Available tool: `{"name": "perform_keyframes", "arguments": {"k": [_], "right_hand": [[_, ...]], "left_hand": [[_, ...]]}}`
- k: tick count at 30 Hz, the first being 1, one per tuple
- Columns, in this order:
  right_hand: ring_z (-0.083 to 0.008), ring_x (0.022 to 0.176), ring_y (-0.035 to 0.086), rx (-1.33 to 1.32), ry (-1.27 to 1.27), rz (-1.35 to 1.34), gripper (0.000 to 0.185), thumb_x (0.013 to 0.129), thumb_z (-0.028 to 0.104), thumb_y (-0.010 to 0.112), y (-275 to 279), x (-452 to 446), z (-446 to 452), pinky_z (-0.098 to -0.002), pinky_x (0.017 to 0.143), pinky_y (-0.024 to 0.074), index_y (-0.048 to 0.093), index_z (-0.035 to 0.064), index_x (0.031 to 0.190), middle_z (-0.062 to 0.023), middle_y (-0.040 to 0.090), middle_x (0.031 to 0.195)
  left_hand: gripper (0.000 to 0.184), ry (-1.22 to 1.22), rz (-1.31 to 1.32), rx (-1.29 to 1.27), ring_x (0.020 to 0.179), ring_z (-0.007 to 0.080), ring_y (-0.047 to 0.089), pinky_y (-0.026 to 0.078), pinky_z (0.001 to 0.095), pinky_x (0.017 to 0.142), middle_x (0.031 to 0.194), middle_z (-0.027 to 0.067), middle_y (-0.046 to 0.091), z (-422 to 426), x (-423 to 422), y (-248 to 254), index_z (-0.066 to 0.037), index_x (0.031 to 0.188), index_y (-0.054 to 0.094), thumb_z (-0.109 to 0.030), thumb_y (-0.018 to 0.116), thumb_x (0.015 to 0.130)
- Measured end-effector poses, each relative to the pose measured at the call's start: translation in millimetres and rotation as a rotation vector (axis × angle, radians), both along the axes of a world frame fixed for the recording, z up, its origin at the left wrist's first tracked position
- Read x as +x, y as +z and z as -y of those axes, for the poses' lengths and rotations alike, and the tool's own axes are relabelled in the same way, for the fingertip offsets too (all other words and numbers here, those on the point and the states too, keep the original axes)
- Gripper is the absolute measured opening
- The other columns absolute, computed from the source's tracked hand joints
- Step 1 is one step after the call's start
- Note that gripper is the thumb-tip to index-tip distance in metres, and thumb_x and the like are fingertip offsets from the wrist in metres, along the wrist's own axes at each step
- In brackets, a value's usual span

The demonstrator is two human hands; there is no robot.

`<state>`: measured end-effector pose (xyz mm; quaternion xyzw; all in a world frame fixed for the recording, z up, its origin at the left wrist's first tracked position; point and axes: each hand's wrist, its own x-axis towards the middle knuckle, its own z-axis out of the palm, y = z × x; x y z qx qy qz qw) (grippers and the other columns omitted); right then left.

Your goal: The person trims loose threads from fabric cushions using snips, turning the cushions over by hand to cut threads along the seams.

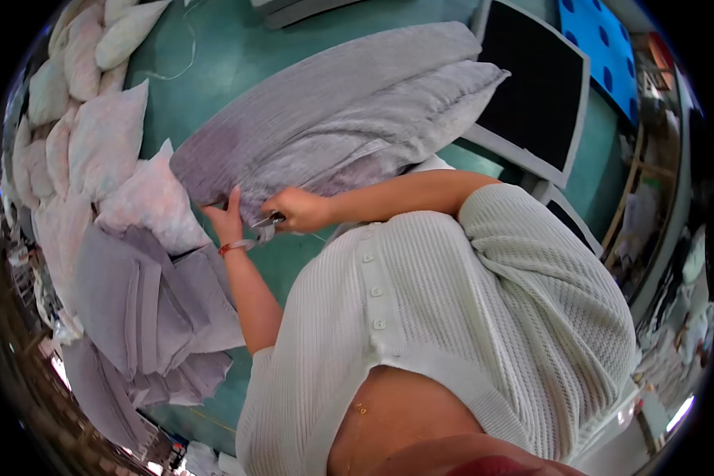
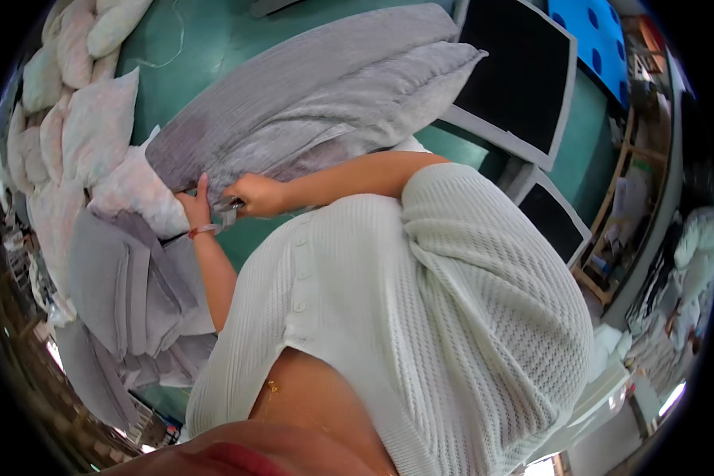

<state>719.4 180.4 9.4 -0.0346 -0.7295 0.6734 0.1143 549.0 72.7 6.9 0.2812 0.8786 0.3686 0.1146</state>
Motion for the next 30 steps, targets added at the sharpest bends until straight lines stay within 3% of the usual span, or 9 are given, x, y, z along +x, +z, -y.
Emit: {"name": "perform_keyframes", "arguments": {"k": [9, 15, 17, 19, 20, 21, 24, 27, 30], "right_hand": [[-0.0310, 0.079, 0.059, 0.113, -0.159, -0.086, 0.025, 0.075, 0.020, 0.064, -15, 22, -36, -0.0379, 0.069, 0.0459, 0.060, 0.0030, 0.093, -0.0158, 0.062, 0.087], [-0.0212, 0.073, 0.059, 0.149, -1.548, 0.448, 0.021, 0.074, 0.020, 0.067, -138, 159, -215, -0.0300, 0.065, 0.0471, 0.062, 0.0051, 0.088, -0.0091, 0.062, 0.083], [-0.0197, 0.070, 0.058, 0.021, -1.891, 0.592, 0.042, 0.068, 0.023, 0.073, -217, 246, -261, -0.0299, 0.060, 0.0476, 0.056, 0.0063, 0.102, -0.0114, 0.060, 0.080], [-0.0168, 0.063, 0.055, -0.005, -1.927, 0.874, 0.056, 0.064, 0.031, 0.077, -232, 283, -259, -0.0280, 0.052, 0.0451, 0.049, 0.0062, 0.106, -0.0097, 0.058, 0.076], [-0.0150, 0.060, 0.051, -0.392, -1.756, 0.881, 0.059, 0.063, 0.035, 0.078, -235, 289, -253, -0.0275, 0.048, 0.0421, 0.048, 0.0063, 0.104, -0.0080, 0.056, 0.074], [-0.0133, 0.056, 0.048, -0.757, -1.552, 0.860, 0.061, 0.062, 0.039, 0.079, -234, 292, -247, -0.0270, 0.044, 0.0391, 0.047, 0.0063, 0.103, -0.0063, 0.054, 0.071], [-0.0110, 0.050, 0.042, -1.044, -1.333, 0.872, 0.051, 0.063, 0.040, 0.078, -275, 269, -221, -0.0278, 0.042, 0.0352, 0.053, 0.0036, 0.089, -0.0039, 0.050, 0.067], [-0.0117, 0.049, 0.040, -1.372, -1.293, 0.714, 0.038, 0.068, 0.032, 0.076, -309, 253, -191, -0.0281, 0.043, 0.0369, 0.057, 0.0015, 0.082, -0.0044, 0.052, 0.068], [-0.0112, 0.046, 0.037, -1.646, -1.448, 0.559, 0.025, 0.074, 0.023, 0.071, -318, 254, -183, -0.0256, 0.041, 0.0357, 0.058, 0.0018, 0.077, -0.0040, 0.052, 0.067]], "left_hand": [[0.082, 0.078, 0.011, -0.026, 0.111, 0.0332, 0.043, 0.034, 0.0374, 0.095, 0.123, 0.0275, 0.040, 24, -44, -40, 0.016, 0.122, 0.026, -0.026, 0.075, 0.069], [0.079, 0.290, 0.235, -0.227, 0.106, 0.0328, 0.047, 0.037, 0.0353, 0.091, 0.117, 0.0288, 0.046, 87, -116, -95, 0.019, 0.116, 0.033, -0.032, 0.072, 0.071], [0.080, 0.417, 0.290, -0.318, 0.105, 0.0333, 0.047, 0.037, 0.0345, 0.090, 0.117, 0.0277, 0.047, 104, -129, -128, 0.020, 0.117, 0.032, -0.034, 0.071, 0.072], [0.077, 0.362, 0.545, -0.300, 0.101, 0.0254, 0.050, 0.039, 0.0346, 0.086, 0.116, 0.0161, 0.050, 86, -105, -135, 0.004, 0.129, 0.025, -0.034, 0.065, 0.076], [0.076, 0.399, 0.743, -0.273, 0.098, 0.0199, 0.051, 0.040, 0.0345, 0.085, 0.114, 0.0094, 0.052, 51, -69, -108, -0.007, 0.136, 0.021, -0.034, 0.062, 0.079], [0.073, 0.347, 0.867, -0.223, 0.096, 0.0129, 0.050, 0.037, 0.0324, 0.086, 0.112, 0.0045, 0.051, 36, -55, -128, -0.019, 0.139, 0.016, -0.034, 0.059, 0.081], [0.086, -0.408, 0.352, -0.665, 0.131, 0.0339, 0.019, 0.016, 0.0445, 0.106, 0.140, 0.0235, 0.021, -70, 45, -147, 0.005, 0.135, 0.017, -0.040, 0.062, 0.077], [0.061, -0.725, -0.262, -0.636, 0.121, 0.0377, 0.034, 0.029, 0.0444, 0.100, 0.130, 0.0225, 0.037, -150, 150, -128, -0.001, 0.122, 0.042, -0.026, 0.066, 0.072], [0.047, -1.086, -0.046, -0.379, 0.105, 0.0330, 0.047, 0.042, 0.0419, 0.086, 0.113, 0.0147, 0.048, -196, 217, -119, -0.004, 0.109, 0.049, -0.021, 0.068, 0.069]]}}
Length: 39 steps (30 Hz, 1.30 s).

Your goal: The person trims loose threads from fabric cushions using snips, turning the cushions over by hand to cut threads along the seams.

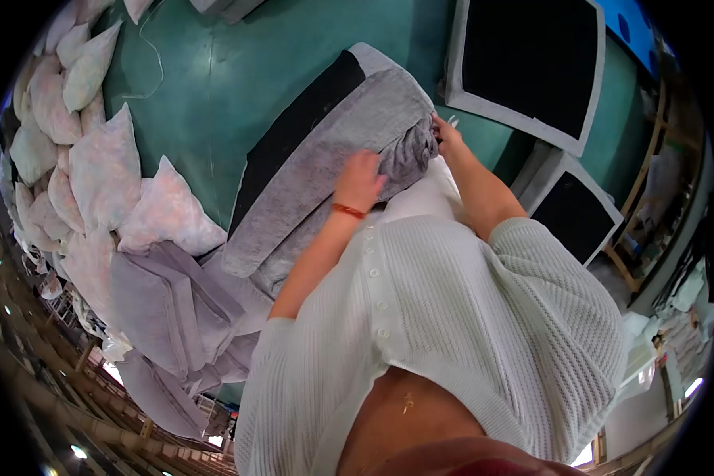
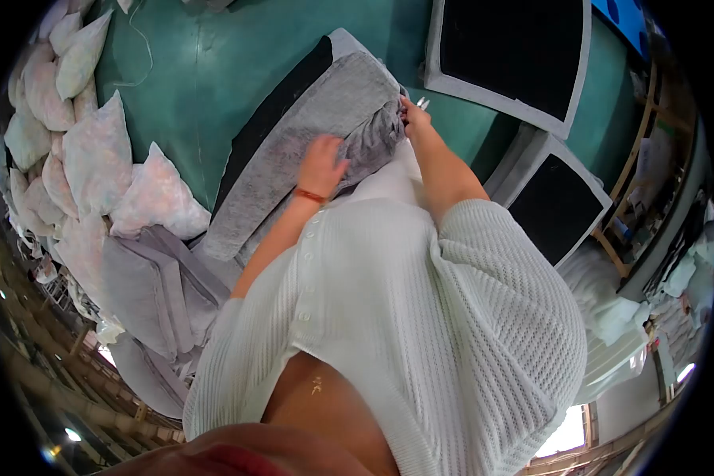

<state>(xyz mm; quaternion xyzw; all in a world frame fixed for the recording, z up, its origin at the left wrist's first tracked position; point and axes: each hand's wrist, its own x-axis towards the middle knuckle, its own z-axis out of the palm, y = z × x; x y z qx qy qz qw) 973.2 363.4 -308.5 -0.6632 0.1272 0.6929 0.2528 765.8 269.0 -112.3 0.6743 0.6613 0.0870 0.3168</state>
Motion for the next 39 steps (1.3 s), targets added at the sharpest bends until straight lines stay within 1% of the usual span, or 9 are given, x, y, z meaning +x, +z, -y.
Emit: {"name": "perform_keyframes", "arguments": {"k": [3, 5, 6, 10, 14, 17, 20, 27, 39], "right_hand": [[-0.0101, 0.041, 0.034, -0.100, -0.146, -0.022, 0.016, 0.079, 0.018, 0.065, -29, 20, -2, -0.0225, 0.038, 0.0340, 0.058, 0.0031, 0.078, -0.0039, 0.052, 0.064], [-0.0090, 0.041, 0.032, -0.071, 0.073, -0.267, 0.023, 0.084, 0.026, 0.059, -53, 31, 9, -0.0242, 0.039, 0.0324, 0.053, 0.0094, 0.070, 0.0007, 0.042, 0.052], [-0.0103, 0.040, 0.037, -0.090, 0.124, -0.244, 0.014, 0.082, 0.019, 0.062, -29, 24, 3, -0.0225, 0.037, 0.0375, 0.057, 0.0062, 0.078, -0.0039, 0.053, 0.062], [-0.0076, 0.041, 0.036, -0.246, 0.450, -0.149, 0.013, 0.083, 0.014, 0.057, 42, 13, -34, -0.0218, 0.038, 0.0344, 0.054, 0.0108, 0.070, 0.0022, 0.047, 0.057], [-0.0060, 0.040, 0.031, -0.187, 0.343, -0.363, 0.011, 0.083, 0.011, 0.055, 0, 26, -34, -0.0186, 0.036, 0.0245, 0.054, 0.0094, 0.072, 0.0024, 0.047, 0.060], [-0.0050, 0.038, 0.026, -0.073, 0.187, -0.516, 0.020, 0.085, 0.015, 0.054, 35, 27, -48, -0.0186, 0.034, 0.0207, 0.047, 0.0102, 0.066, 0.0031, 0.043, 0.056], [-0.0043, 0.040, 0.029, 0.003, 0.281, -0.297, 0.011, 0.085, 0.017, 0.056, 32, 21, -53, -0.0182, 0.035, 0.0217, 0.053, 0.0088, 0.079, 0.0027, 0.046, 0.060], [-0.0044, 0.042, 0.030, 0.095, 0.582, -0.260, 0.032, 0.075, 0.034, 0.069, 43, -66, -62, -0.0187, 0.037, 0.0257, 0.052, 0.0072, 0.084, -0.0023, 0.055, 0.075], [-0.0102, 0.044, 0.030, 0.236, 0.802, -0.313, 0.053, 0.071, 0.047, 0.068, 70, -256, 33, -0.0256, 0.040, 0.0295, 0.052, 0.0010, 0.093, -0.0076, 0.060, 0.086]], "left_hand": [[0.048, -0.175, 0.167, -0.094, 0.100, 0.0326, 0.049, 0.044, 0.0388, 0.084, 0.102, 0.0137, 0.050, -33, 58, -13, -0.005, 0.108, 0.047, -0.022, 0.069, 0.068], [0.048, -0.170, 0.081, -0.137, 0.098, 0.0328, 0.050, 0.046, 0.0390, 0.080, 0.101, 0.0149, 0.050, -51, 91, -21, -0.005, 0.107, 0.046, -0.022, 0.070, 0.068], [0.049, -0.162, -0.005, -0.172, 0.095, 0.0329, 0.052, 0.048, 0.0391, 0.077, 0.099, 0.0161, 0.050, -59, 105, -29, -0.006, 0.106, 0.045, -0.022, 0.071, 0.068], [0.041, -0.152, -0.439, -0.025, 0.072, 0.0292, 0.060, 0.052, 0.0367, 0.056, 0.084, 0.0129, 0.054, -71, 137, -91, -0.007, 0.100, 0.047, -0.021, 0.069, 0.067], [0.028, -0.018, -0.070, -0.107, 0.068, 0.0328, 0.059, 0.049, 0.0379, 0.063, 0.070, 0.0140, 0.054, -79, 99, -98, -0.005, 0.087, 0.049, -0.012, 0.064, 0.064], [0.019, -0.006, 0.188, -0.259, 0.063, 0.0337, 0.053, 0.041, 0.0399, 0.055, 0.062, 0.0159, 0.049, -83, 54, -59, -0.003, 0.071, 0.046, -0.008, 0.061, 0.061], [0.032, 0.132, 0.221, -0.243, 0.052, 0.0285, 0.040, 0.032, 0.0365, 0.049, 0.057, 0.0138, 0.039, -60, 9, 15, -0.002, 0.064, 0.036, -0.009, 0.066, 0.056], [0.034, 0.650, 0.011, 0.015, 0.054, 0.0134, 0.029, 0.029, 0.0258, 0.049, 0.057, 0.0019, 0.030, 54, -97, 191, -0.004, 0.063, 0.037, 0.001, 0.069, 0.054], [0.025, 1.339, -0.154, 0.442, 0.062, 0.0080, 0.039, 0.034, 0.0212, 0.060, 0.063, -0.0031, 0.046, 269, -232, 224, -0.004, 0.065, 0.043, 0.009, 0.064, 0.057]]}}
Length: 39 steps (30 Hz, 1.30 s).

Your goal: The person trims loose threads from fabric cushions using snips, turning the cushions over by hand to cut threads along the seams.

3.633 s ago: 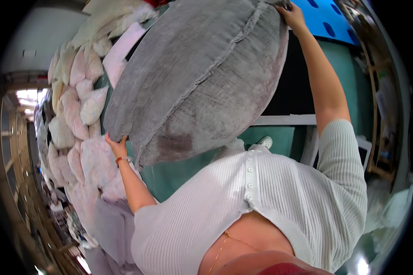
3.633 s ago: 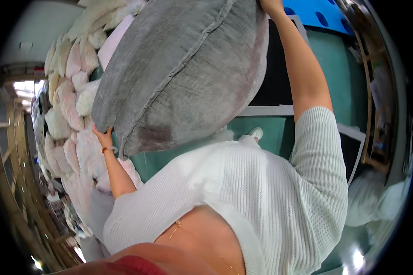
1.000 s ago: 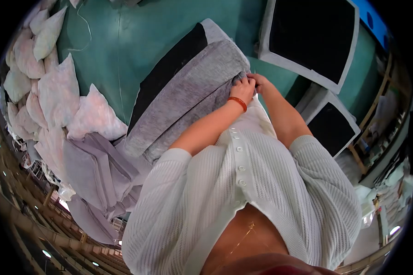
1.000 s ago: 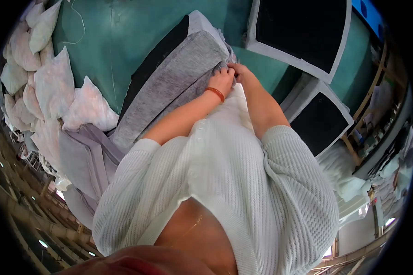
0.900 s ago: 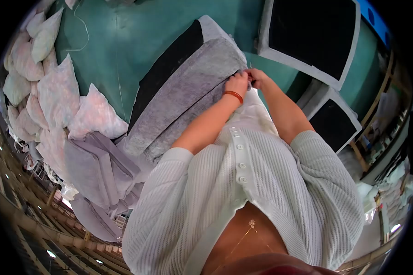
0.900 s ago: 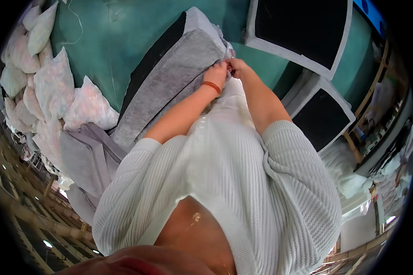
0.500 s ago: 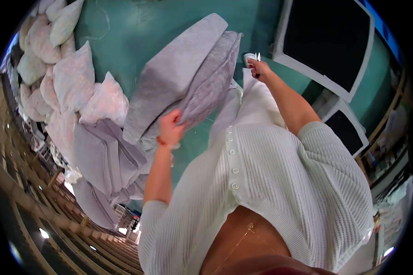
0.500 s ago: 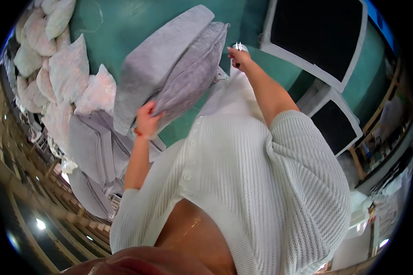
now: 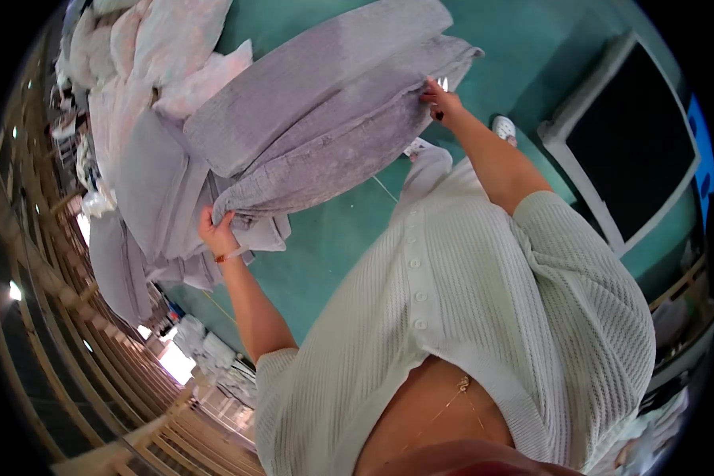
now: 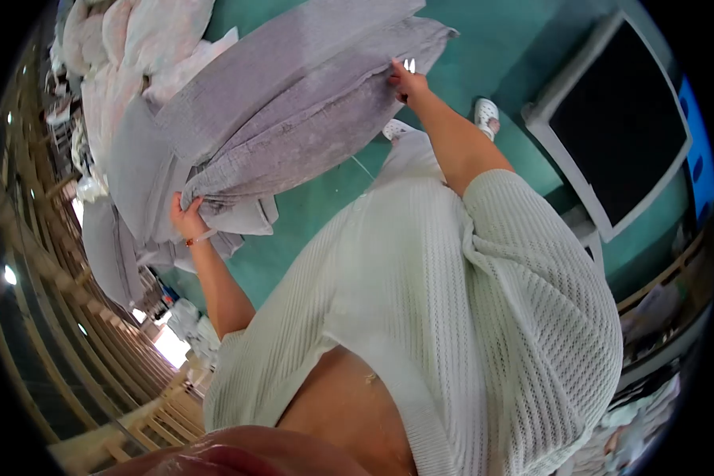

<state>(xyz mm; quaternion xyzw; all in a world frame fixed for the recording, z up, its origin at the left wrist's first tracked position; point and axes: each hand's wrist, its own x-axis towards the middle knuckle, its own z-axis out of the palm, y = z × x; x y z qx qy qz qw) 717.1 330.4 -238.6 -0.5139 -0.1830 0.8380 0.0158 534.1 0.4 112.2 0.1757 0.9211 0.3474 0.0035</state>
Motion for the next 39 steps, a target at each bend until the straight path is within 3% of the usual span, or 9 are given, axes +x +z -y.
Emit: {"name": "perform_keyframes", "arguments": {"k": [7, 21, 23, 25, 27, 32, 34, 36, 39], "right_hand": [[-0.0118, 0.040, 0.035, 0.041, -0.301, -0.023, 0.025, 0.075, 0.005, 0.065, 0, -65, 38, -0.0297, 0.039, 0.0340, 0.040, 0.0082, 0.077, -0.0016, 0.041, 0.057], [-0.0110, 0.040, 0.035, 0.110, -0.221, -0.267, 0.029, 0.078, 0.006, 0.064, 35, -134, 38, -0.0279, 0.039, 0.0351, 0.041, 0.0108, 0.062, 0.0018, 0.037, 0.052], [-0.0121, 0.043, 0.035, 0.119, -0.258, -0.258, 0.026, 0.078, 0.006, 0.065, 36, -160, 31, -0.0264, 0.038, 0.0322, 0.042, 0.0088, 0.067, -0.0004, 0.037, 0.055], [-0.0131, 0.043, 0.036, 0.135, -0.235, -0.228, 0.026, 0.078, 0.007, 0.065, 46, -180, 29, -0.0281, 0.038, 0.0338, 0.041, 0.0085, 0.066, -0.0012, 0.037, 0.053], [-0.0127, 0.042, 0.036, 0.181, -0.184, -0.167, 0.027, 0.077, 0.008, 0.065, 54, -202, 32, -0.0300, 0.038, 0.0325, 0.040, 0.0088, 0.067, -0.0010, 0.038, 0.053], [-0.0152, 0.043, 0.045, 0.310, -0.081, -0.100, 0.027, 0.074, 0.011, 0.068, 42, -264, 33, -0.0304, 0.038, 0.0388, 0.045, 0.0025, 0.084, -0.0053, 0.047, 0.061], [-0.0139, 0.041, 0.042, 0.356, -0.067, -0.120, 0.024, 0.074, 0.011, 0.068, 65, -290, 25, -0.0292, 0.038, 0.0371, 0.045, 0.0041, 0.080, -0.0034, 0.045, 0.057], [-0.0127, 0.040, 0.040, 0.396, -0.027, -0.155, 0.022, 0.074, 0.010, 0.067, 88, -304, 7, -0.0280, 0.037, 0.0353, 0.045, 0.0056, 0.076, -0.0015, 0.042, 0.054], [-0.0150, 0.039, 0.046, 0.551, 0.118, -0.188, 0.022, 0.070, 0.014, 0.067, 102, -335, -7, -0.0296, 0.037, 0.0366, 0.052, 0.0008, 0.077, -0.0056, 0.050, 0.057]], "left_hand": [[0.020, 0.104, 0.001, 0.249, 0.064, 0.0090, 0.046, 0.038, 0.0225, 0.061, 0.068, -0.0009, 0.053, 72, -44, -19, -0.004, 0.072, 0.052, 0.007, 0.063, 0.060], [0.027, 0.247, -0.348, -0.051, 0.081, 0.0205, 0.053, 0.042, 0.0289, 0.075, 0.087, 0.0088, 0.058, 109, -82, -59, -0.002, 0.096, 0.054, -0.006, 0.060, 0.070], [0.038, 0.132, -0.216, 0.289, 0.102, 0.0238, 0.050, 0.037, 0.0301, 0.089, 0.108, 0.0121, 0.054, 99, -95, -85, -0.005, 0.114, 0.051, -0.014, 0.057, 0.077], [0.047, 0.459, 0.223, 0.099, 0.116, 0.0238, 0.041, 0.031, 0.0328, 0.099, 0.125, 0.0106, 0.045, 178, -139, -176, -0.010, 0.126, 0.043, -0.023, 0.053, 0.082], [0.050, 0.386, 0.428, 1.175, 0.120, 0.0237, 0.036, 0.028, 0.0370, 0.101, 0.132, 0.0073, 0.037, 169, -159, -210, -0.013, 0.129, 0.039, -0.031, 0.050, 0.084], [0.051, 0.537, 0.184, 0.846, 0.119, 0.0236, 0.038, 0.030, 0.0374, 0.100, 0.134, 0.0070, 0.036, 106, -175, -162, -0.015, 0.130, 0.037, -0.038, 0.044, 0.085], [0.055, 0.506, -0.060, 0.147, 0.115, 0.0247, 0.043, 0.033, 0.0364, 0.098, 0.127, 0.0111, 0.045, 99, -190, -145, -0.010, 0.129, 0.039, -0.041, 0.045, 0.083], [0.052, 0.647, 0.081, 0.407, 0.106, 0.0326, 0.049, 0.038, 0.0390, 0.092, 0.119, 0.0185, 0.051, 77, -198, -131, -0.002, 0.121, 0.045, -0.038, 0.046, 0.083], [0.042, 0.676, -0.312, -0.449, 0.093, 0.0433, 0.051, 0.041, 0.0473, 0.078, 0.107, 0.0262, 0.054, 107, -225, -132, 0.002, 0.109, 0.054, -0.029, 0.048, 0.082]]}}
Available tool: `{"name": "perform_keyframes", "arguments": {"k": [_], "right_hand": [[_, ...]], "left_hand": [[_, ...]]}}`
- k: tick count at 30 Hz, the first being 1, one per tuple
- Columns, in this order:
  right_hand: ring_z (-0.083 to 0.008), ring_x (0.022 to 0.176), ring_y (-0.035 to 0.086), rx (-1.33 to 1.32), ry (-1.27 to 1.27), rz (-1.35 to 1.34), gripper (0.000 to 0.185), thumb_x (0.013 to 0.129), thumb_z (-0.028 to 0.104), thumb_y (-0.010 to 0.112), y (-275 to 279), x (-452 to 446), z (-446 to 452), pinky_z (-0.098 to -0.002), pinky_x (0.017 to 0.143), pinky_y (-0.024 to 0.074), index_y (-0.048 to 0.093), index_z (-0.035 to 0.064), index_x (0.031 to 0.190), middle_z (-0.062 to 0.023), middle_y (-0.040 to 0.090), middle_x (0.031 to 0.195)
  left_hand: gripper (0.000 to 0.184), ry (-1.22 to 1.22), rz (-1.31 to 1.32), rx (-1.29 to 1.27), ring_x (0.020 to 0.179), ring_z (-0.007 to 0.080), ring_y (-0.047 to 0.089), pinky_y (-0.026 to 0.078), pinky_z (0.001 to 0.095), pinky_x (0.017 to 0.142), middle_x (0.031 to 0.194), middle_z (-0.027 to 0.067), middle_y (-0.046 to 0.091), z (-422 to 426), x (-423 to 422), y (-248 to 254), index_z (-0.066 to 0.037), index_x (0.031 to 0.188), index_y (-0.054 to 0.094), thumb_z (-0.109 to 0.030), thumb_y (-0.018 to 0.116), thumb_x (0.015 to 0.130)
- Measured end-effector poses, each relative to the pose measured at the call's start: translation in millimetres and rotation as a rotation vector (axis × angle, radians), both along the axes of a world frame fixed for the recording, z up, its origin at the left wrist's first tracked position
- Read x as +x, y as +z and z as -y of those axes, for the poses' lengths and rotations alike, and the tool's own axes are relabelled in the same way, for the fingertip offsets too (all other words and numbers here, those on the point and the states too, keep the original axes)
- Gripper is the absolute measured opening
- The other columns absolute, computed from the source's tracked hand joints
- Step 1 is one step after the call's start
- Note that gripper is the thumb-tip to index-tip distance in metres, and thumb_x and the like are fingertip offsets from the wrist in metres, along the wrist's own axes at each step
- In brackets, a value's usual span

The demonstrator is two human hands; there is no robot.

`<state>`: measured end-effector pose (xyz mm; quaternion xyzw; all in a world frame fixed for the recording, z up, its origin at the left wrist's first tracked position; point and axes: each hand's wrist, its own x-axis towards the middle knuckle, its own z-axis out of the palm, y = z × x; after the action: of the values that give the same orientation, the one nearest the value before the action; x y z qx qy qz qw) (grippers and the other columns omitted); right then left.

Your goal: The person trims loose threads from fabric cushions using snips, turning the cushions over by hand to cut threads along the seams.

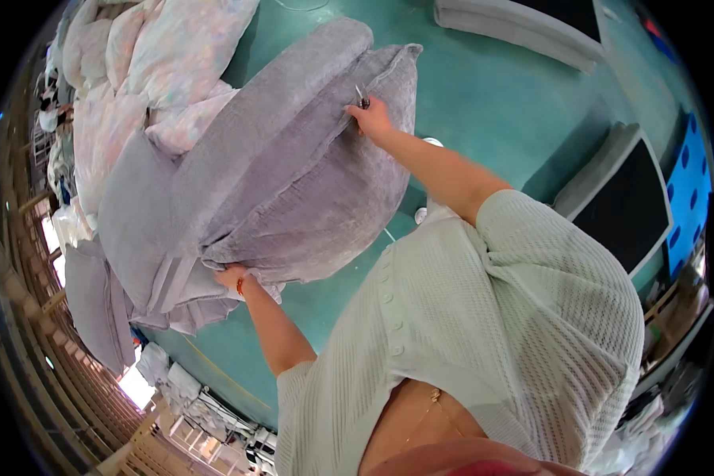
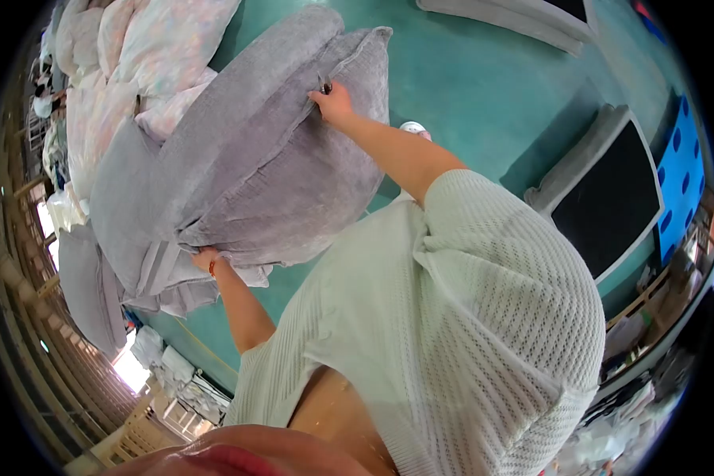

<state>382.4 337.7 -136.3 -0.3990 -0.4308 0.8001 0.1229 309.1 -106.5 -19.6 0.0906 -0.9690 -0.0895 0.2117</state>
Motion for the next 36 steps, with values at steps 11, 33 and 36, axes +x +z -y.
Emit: {"name": "perform_keyframes", "arguments": {"k": [11, 33, 36], "right_hand": [[-0.0145, 0.068, 0.057, 0.152, 0.301, -0.222, 0.026, 0.068, 0.015, 0.071, -8, -60, -62, -0.0321, 0.051, 0.0443, 0.062, 0.0065, 0.090, -0.0046, 0.063, 0.082], [-0.0178, 0.051, 0.052, 0.614, 0.622, 0.168, 0.038, 0.073, 0.037, 0.067, -59, -102, -79, -0.0345, 0.048, 0.0395, 0.060, 0.0001, 0.068, -0.0080, 0.055, 0.057], [-0.0137, 0.045, 0.046, 0.503, 0.595, 0.185, 0.032, 0.073, 0.032, 0.068, -75, -109, -86, -0.0308, 0.042, 0.0363, 0.057, 0.0019, 0.068, -0.0046, 0.051, 0.055]], "left_hand": [[0.038, 0.340, -0.085, 0.016, 0.091, 0.0410, 0.055, 0.043, 0.0444, 0.078, 0.098, 0.0249, 0.059, -61, -30, 32, 0.005, 0.099, 0.058, -0.030, 0.051, 0.084], [0.026, 0.117, -0.148, 0.530, 0.063, 0.0198, 0.059, 0.047, 0.0329, 0.060, 0.069, 0.0076, 0.063, -43, -37, 51, -0.004, 0.083, 0.064, -0.029, 0.062, 0.079], [0.040, -0.105, -0.152, 0.759, 0.084, 0.0207, 0.060, 0.046, 0.0317, 0.076, 0.095, 0.0101, 0.062, -44, -14, 42, -0.003, 0.104, 0.057, -0.035, 0.062, 0.080]]}}
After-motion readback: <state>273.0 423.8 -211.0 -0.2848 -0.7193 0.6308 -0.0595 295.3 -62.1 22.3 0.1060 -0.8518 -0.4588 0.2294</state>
